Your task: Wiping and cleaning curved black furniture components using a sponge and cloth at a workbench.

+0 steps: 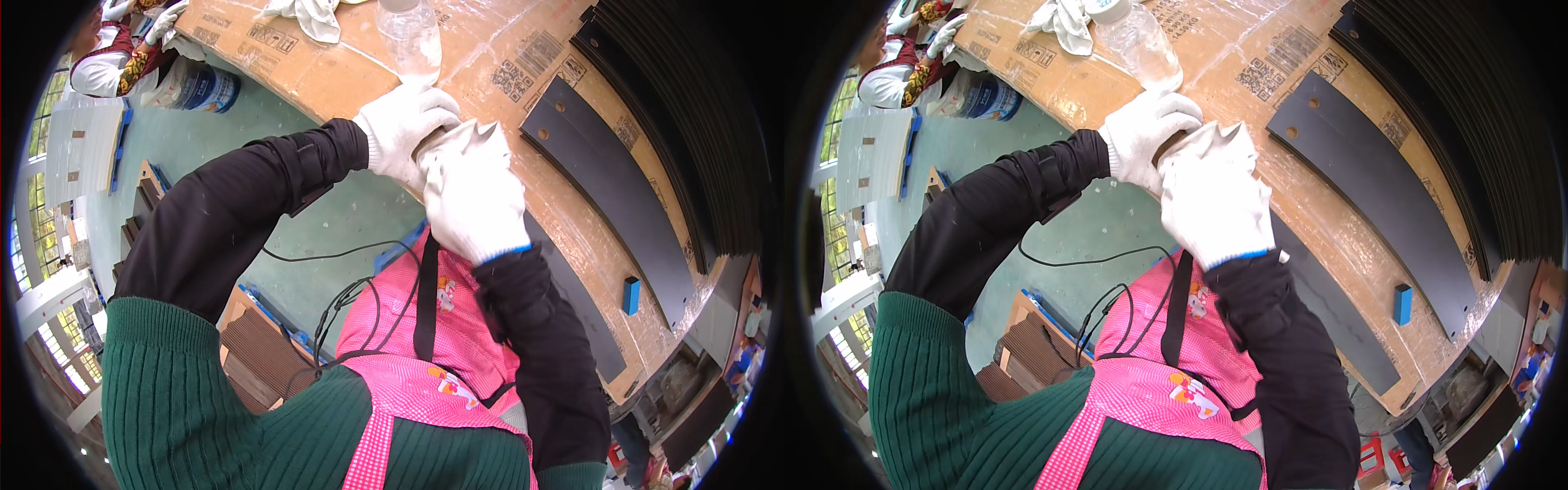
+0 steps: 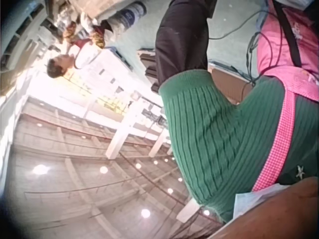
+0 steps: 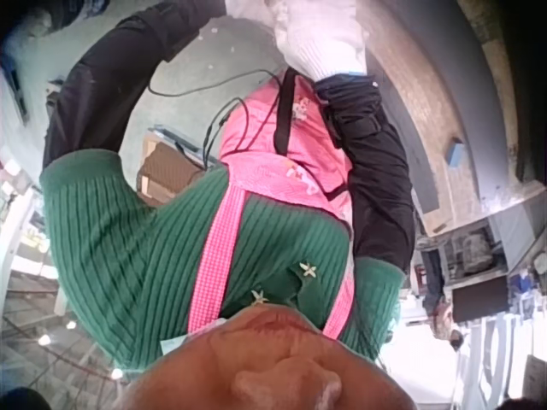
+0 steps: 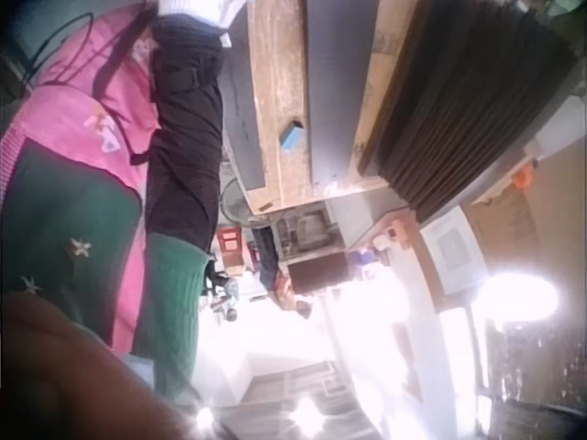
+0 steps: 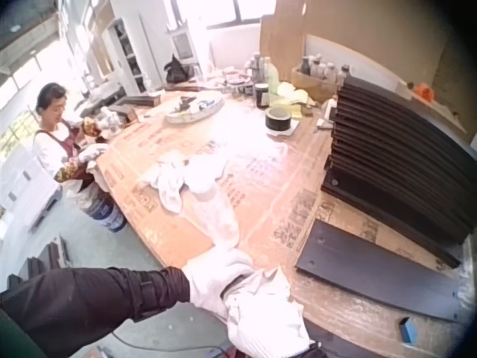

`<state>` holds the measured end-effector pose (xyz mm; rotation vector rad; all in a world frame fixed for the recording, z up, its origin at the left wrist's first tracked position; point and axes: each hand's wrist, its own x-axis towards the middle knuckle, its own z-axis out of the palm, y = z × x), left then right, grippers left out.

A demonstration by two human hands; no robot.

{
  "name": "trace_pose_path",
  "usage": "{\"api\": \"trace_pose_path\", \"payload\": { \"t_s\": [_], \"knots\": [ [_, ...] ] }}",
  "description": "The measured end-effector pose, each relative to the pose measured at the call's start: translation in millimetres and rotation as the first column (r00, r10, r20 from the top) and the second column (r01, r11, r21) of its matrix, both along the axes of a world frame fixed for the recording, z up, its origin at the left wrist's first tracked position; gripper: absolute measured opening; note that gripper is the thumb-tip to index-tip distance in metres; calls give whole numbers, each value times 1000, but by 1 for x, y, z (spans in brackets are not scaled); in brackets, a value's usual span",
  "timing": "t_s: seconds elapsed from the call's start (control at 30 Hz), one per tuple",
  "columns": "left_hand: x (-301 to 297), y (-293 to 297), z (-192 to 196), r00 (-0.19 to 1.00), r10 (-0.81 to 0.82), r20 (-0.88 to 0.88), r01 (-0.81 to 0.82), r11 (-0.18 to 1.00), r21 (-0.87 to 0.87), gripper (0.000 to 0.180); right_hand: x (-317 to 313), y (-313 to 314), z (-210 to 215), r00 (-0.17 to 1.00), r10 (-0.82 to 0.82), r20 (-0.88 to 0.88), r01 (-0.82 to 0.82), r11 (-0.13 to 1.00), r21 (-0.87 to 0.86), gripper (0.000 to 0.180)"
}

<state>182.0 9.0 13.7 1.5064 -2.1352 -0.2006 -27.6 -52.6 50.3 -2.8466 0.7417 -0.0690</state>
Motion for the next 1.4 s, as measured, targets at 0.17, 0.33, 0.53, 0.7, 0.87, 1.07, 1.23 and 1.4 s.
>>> {"api": "trace_pose_path", "payload": {
  "t_s": [0.17, 0.33, 0.53, 0.7, 0.87, 1.07, 1.23, 1.4],
  "knots": [
    [-2, -2, 7, 998, -13, 56, 14, 1000, -17, 84, 12, -40, -12, 981, 91, 173, -116, 983, 139, 18],
    [0, 2, -2, 1000, 14, 11, -14, 1000, 11, 84, 8, -1, 9, 994, 93, 55, -98, 991, 96, 24],
    [-4, -3, 6, 1000, 4, 8, -5, 1000, 12, 87, 29, -42, -3, 986, 53, 161, -76, 987, 139, 22],
    [4, 5, -3, 1000, -8, 17, 9, 1000, -12, 88, 6, -3, 0, 981, 56, 186, -101, 965, 244, 23],
    [-5, -6, 7, 999, -1, 34, 3, 999, -53, 88, 16, -44, -3, 990, 77, 122, -88, 992, 91, 21],
    [0, 1, 2, 1000, -7, 4, 7, 1000, -22, 84, 11, -19, 7, 993, 115, 33, -119, 979, 163, 26],
    [-1, 1, 1, 1000, 14, 16, -14, 1000, -9, 87, 13, -28, 1, 978, -40, 203, -3, 979, 204, 26],
    [0, 1, 0, 1000, 2, -26, -1, 999, 45, 84, -101, -13, -14, 976, 92, 195, -125, 978, 165, 19]
  ]
}}
